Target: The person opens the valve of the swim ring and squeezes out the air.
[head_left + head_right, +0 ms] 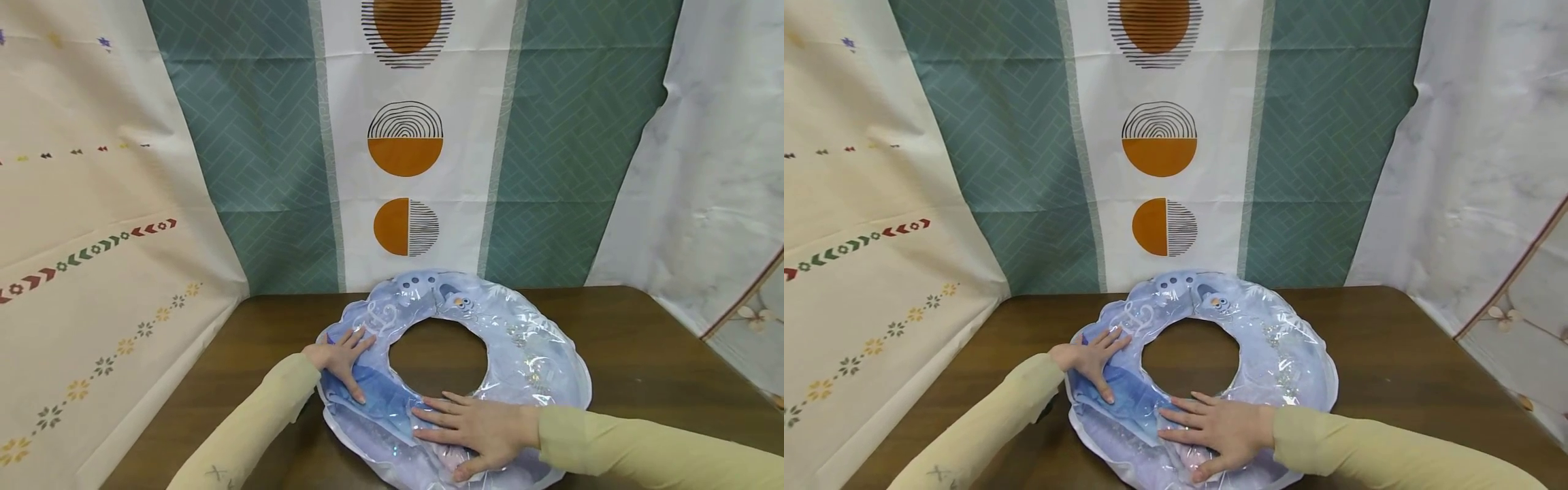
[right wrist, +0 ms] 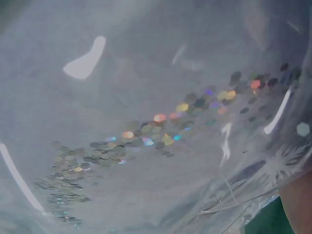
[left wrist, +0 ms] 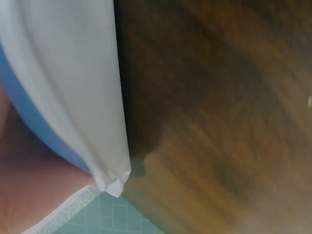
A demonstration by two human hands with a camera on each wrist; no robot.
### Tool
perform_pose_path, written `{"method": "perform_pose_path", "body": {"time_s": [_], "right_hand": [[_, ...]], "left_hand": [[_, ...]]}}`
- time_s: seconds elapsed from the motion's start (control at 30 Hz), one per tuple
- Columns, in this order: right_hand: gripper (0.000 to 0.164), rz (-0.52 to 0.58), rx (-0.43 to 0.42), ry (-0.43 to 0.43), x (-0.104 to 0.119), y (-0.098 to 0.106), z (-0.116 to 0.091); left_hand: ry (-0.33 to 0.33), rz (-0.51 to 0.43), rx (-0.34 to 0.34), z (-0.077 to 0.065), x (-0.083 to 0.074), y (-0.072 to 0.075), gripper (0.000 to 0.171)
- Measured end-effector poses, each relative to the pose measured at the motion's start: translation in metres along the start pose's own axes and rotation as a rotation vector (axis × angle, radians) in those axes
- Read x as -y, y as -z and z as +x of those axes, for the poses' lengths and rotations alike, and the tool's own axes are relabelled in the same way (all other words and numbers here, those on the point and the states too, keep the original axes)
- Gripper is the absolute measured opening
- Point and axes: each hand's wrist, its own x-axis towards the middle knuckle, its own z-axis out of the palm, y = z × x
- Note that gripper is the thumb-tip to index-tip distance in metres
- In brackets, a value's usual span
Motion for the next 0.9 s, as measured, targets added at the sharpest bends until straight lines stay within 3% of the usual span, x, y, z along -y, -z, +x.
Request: {"method": "perform_pose_path", "body": {"time_s": [0.1,0.2,0.27,0.4,0.47,0.53,0.67,0.77,0.9], "right_hand": [[0.072,0.073,-0.016,-0.017,-0.002,0.002,0.000],[0.072,0.140,-0.099,-0.100,-0.010,0.008,-0.002],[0.068,0.163,-0.172,-0.231,-0.022,0.013,-0.006],[0.058,0.152,-0.291,-0.589,-0.055,0.020,-0.016],[0.056,0.143,-0.311,-0.743,-0.070,0.021,-0.019],[0.052,0.117,-0.304,-0.862,-0.080,0.020,-0.020],[0.047,0.081,-0.216,-1.058,-0.095,0.013,-0.018],[0.042,0.107,-0.197,-1.168,-0.100,0.008,-0.019],[0.046,0.169,-0.196,-1.250,-0.103,0.001,-0.023]], "left_hand": [[0.009,0.033,-0.008,-0.004,-0.004,0.005,0.121],[-0.005,0.042,-0.046,-0.006,-0.009,0.009,0.122],[-0.052,-0.016,-0.127,-0.003,-0.011,0.012,0.118],[-0.240,-0.212,-0.331,0.011,-0.017,0.019,0.092],[-0.296,-0.225,-0.386,0.019,-0.022,0.020,0.078],[-0.303,-0.178,-0.386,0.025,-0.025,0.019,0.070],[-0.256,-0.087,-0.362,0.034,-0.027,0.016,0.059],[-0.232,-0.114,-0.326,0.037,-0.025,0.014,0.053],[-0.185,-0.151,-0.234,0.039,-0.020,0.011,0.054]]}}
